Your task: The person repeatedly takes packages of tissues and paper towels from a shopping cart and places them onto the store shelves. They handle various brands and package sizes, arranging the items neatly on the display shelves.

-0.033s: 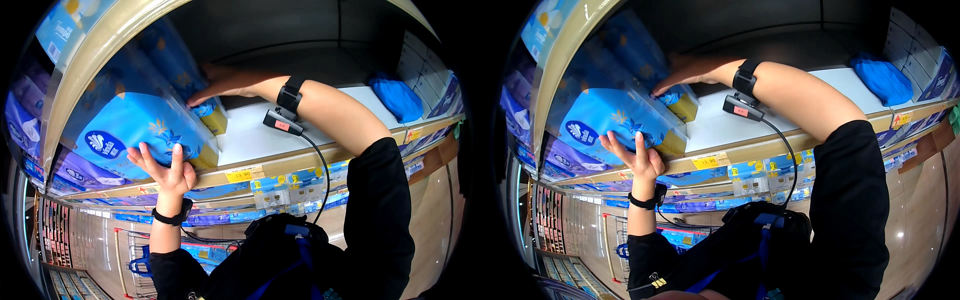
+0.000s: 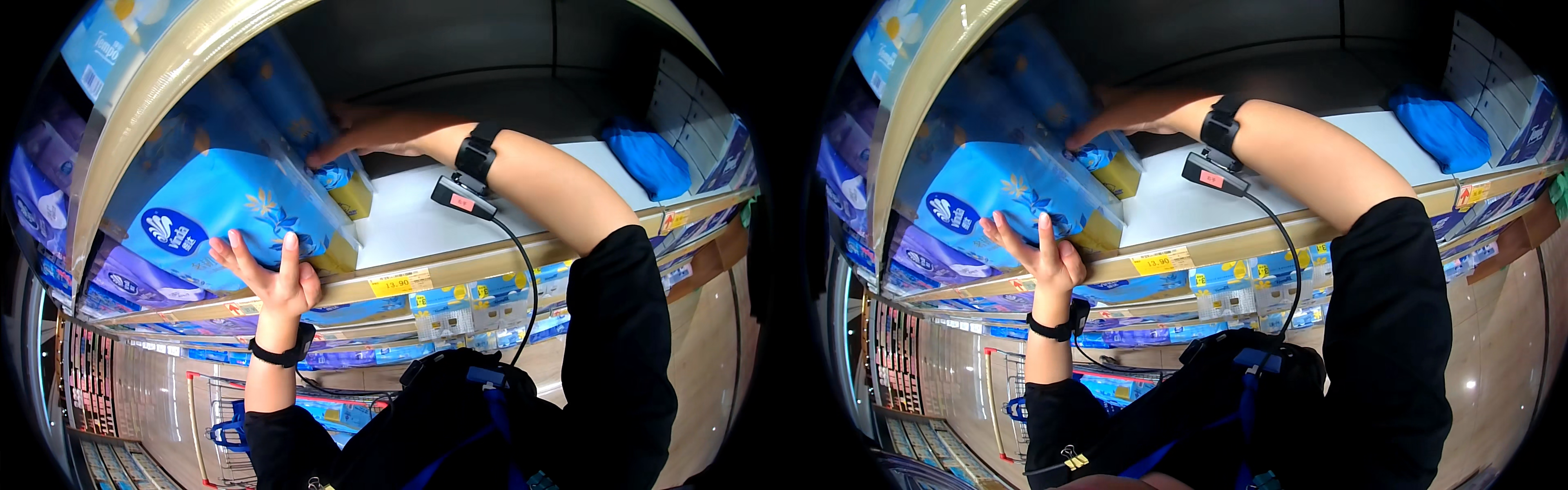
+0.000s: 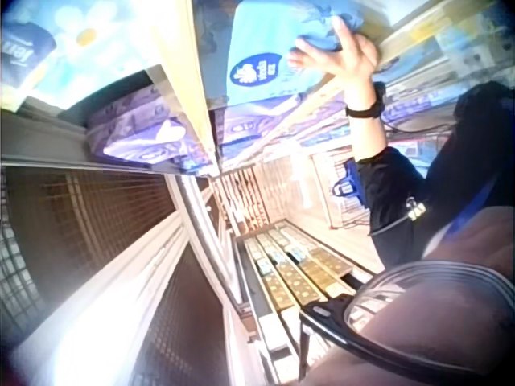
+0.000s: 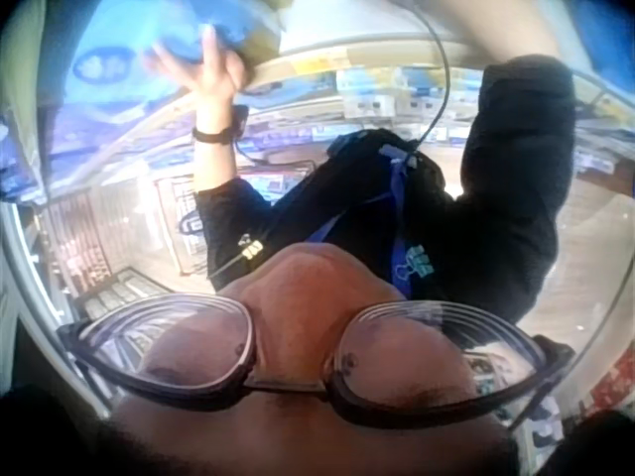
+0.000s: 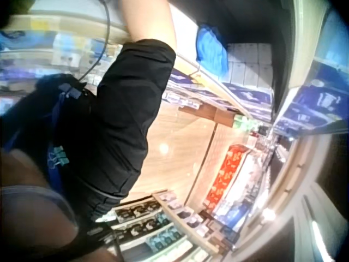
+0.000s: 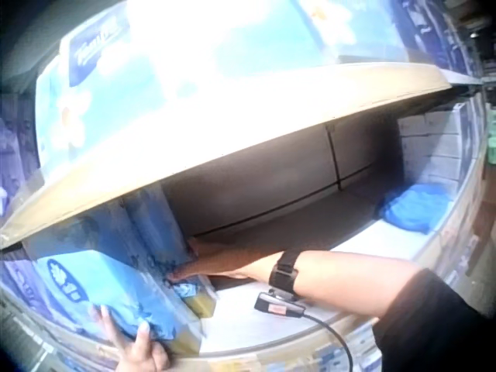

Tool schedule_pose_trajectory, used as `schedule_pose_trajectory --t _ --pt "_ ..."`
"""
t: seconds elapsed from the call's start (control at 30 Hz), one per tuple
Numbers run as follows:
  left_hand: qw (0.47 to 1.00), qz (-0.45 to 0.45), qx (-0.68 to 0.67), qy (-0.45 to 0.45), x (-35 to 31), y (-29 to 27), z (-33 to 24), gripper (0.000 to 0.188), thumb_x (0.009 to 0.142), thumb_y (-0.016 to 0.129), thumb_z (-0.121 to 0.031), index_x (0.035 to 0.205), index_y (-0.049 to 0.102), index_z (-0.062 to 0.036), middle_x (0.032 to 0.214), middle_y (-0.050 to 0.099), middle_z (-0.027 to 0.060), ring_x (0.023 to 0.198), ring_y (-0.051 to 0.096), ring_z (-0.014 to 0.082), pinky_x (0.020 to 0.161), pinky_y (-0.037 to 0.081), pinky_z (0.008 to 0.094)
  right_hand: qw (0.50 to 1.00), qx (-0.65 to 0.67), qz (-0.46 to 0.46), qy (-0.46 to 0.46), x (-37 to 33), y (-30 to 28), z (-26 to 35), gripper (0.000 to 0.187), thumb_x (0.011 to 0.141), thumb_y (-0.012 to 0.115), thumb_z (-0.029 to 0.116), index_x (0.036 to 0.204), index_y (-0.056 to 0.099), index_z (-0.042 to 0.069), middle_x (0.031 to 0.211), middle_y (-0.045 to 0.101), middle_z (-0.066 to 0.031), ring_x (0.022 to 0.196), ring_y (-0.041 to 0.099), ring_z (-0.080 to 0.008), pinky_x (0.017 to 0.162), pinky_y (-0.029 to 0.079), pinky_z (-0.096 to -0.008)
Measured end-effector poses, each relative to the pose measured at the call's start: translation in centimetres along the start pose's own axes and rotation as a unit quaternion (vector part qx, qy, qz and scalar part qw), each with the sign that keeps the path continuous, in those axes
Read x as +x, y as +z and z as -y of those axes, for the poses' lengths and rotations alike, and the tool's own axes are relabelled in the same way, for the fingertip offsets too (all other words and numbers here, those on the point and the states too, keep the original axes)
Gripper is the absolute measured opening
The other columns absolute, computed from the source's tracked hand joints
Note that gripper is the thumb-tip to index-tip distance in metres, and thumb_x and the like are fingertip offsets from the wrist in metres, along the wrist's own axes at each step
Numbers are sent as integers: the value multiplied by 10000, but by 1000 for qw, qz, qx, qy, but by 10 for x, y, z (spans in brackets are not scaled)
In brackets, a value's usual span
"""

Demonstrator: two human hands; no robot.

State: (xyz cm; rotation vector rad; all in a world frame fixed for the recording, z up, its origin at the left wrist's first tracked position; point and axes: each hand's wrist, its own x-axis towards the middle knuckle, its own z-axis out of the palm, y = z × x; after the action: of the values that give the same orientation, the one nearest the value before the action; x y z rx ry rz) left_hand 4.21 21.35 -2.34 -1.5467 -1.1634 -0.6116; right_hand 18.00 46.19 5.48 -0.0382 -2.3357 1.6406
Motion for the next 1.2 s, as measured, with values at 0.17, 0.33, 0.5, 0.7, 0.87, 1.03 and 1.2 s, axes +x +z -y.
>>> schedule_pose_trajectory --t 0.17,0.33,0.5,0.7,0.87,1.03,1.2 --pt "996 -54 -36 -66 0 -1 8 548 924 418 -181 1459 491 -90 1607 143 322 1492 74 541 1176 41 677 981 138 -136 28 -19 27 15 847 1001 312 690 1574 280 67 1600 332 -171 1498 251 -301 1209 184 -415" --pt "968 -85 55 -229 -15 -19 37 566 1046 347 -300 1544 331 -32 1647 78 258 1520 39 456 1200 50 600 955 120 -271 -2 16 60 -23 833 1032 166 660 1553 291 22 1574 353 -186 1447 323 -277 1189 220 -363" --pt "951 -65 52 -298 -29 -16 44 611 1058 318 -344 1585 232 -48 1653 85 248 1526 32 447 1202 25 590 951 127 -281 23 34 79 -28 883 1001 145 702 1538 288 16 1533 381 -268 1444 351 -376 1175 264 -414" --pt "946 -64 54 -313 -38 -13 45 634 1047 339 -387 1581 264 -53 1656 117 234 1536 37 426 1197 7 584 943 147 -297 -36 49 85 -46 820 1035 208 643 1428 444 -36 1448 470 -276 1346 455 -358 1110 337 -406" --pt "946 -72 64 -308 -39 -16 49 613 1026 355 -372 1578 312 -109 1641 122 274 1524 56 471 1184 30 626 961 190 -198 21 29 87 -39 440 1006 547 303 1318 557 -8 1168 644 -147 1045 638 -240 947 505 -345" --pt "930 19 92 -355 -54 -22 30 694 990 437 -313 1611 187 -130 1644 32 294 1522 -14 481 1186 14 645 969 130 -196 82 -18 112 27 452 1028 474 458 1198 628 68 1068 671 -51 1017 620 -188 987 471 -388" --pt "901 99 43 -421 -82 -46 -53 612 1006 431 -307 1554 298 -68 1622 144 283 1514 88 475 1191 34 638 989 43 -98 99 -74 91 30 807 1028 373 615 1577 250 37 1602 317 -201 1504 264 -333 1220 149 -476"
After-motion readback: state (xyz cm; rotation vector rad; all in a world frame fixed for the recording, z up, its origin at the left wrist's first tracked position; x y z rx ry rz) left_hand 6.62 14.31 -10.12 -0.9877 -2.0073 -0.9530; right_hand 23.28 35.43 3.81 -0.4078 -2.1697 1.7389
